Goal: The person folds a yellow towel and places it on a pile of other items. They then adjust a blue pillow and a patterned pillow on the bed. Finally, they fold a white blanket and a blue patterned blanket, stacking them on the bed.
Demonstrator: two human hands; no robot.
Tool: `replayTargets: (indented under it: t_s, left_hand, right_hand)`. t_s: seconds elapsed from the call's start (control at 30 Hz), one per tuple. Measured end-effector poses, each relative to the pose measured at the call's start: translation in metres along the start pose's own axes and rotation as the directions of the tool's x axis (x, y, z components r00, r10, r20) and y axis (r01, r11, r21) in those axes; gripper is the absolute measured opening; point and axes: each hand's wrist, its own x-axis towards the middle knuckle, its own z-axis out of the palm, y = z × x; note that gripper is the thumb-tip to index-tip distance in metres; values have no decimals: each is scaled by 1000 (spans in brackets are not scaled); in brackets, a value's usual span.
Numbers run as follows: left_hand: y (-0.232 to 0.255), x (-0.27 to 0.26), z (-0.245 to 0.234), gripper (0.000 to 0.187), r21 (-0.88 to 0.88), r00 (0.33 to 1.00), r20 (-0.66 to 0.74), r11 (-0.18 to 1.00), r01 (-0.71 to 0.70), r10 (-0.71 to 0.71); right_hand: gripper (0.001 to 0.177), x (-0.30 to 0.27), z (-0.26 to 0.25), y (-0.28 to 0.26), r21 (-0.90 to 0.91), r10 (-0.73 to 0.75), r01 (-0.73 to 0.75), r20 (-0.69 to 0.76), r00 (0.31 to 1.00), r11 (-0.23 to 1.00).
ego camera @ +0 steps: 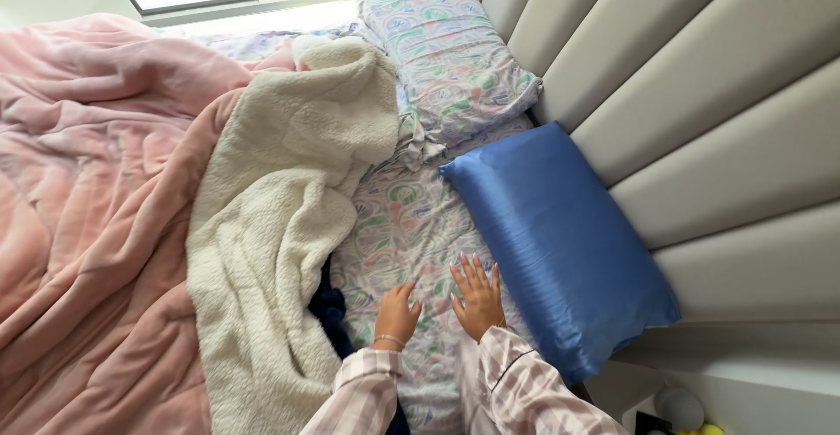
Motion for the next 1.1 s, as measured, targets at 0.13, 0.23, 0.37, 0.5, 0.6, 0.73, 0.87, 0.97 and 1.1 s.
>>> replayTargets:
  t_s: [0.13, 0.23, 0.37, 0.5, 0.6, 0.73, 0.87, 0.97, 1.1]
  left_hand:
    - [53, 75, -15, 51, 37, 987, -102, 992, -119, 123]
    - [86, 148, -19, 58, 84, 960, -192, 978, -189, 202]
    - [104, 254, 0, 60, 176, 938, -238, 961, -212, 251]
    - [123, 354, 17, 61, 203, 928, -251, 952, -229, 277]
    - [129, 403, 31, 60, 208, 945, -198, 953, -220, 262]
    - [119, 470, 64, 66, 269, 926, -225, 933, -240, 303]
    - [118, 505, 88, 79, 307, 917, -255, 925, -224, 307]
    - [117, 527, 102, 93, 345, 922, -250, 917, -200, 295]
    - [115, 539, 122, 117, 452, 918, -259, 878, -160, 300]
  right_hand:
    - [74, 57, 22, 47, -8, 34, -35, -45, 998, 999]
    - [77, 110, 49, 90, -31, 60, -61, -37, 997, 998]
    - [76, 176, 87, 143, -6, 90, -91, -41, 995, 996]
    - [72, 234, 135, 196, 7, 97, -97, -25, 995, 995]
    - [74, 259, 174, 224, 12, 110, -110, -4, 994, 994]
    - [80, 286, 226, 262, -8, 98, -98, -8, 995, 995]
    - [80, 298, 253, 283, -22, 88, -88, 13, 996, 996]
    - [81, 310, 268, 294, -29, 92, -92, 14, 996, 995]
    - [83, 319, 280, 304, -31, 98, -97, 34, 995, 995]
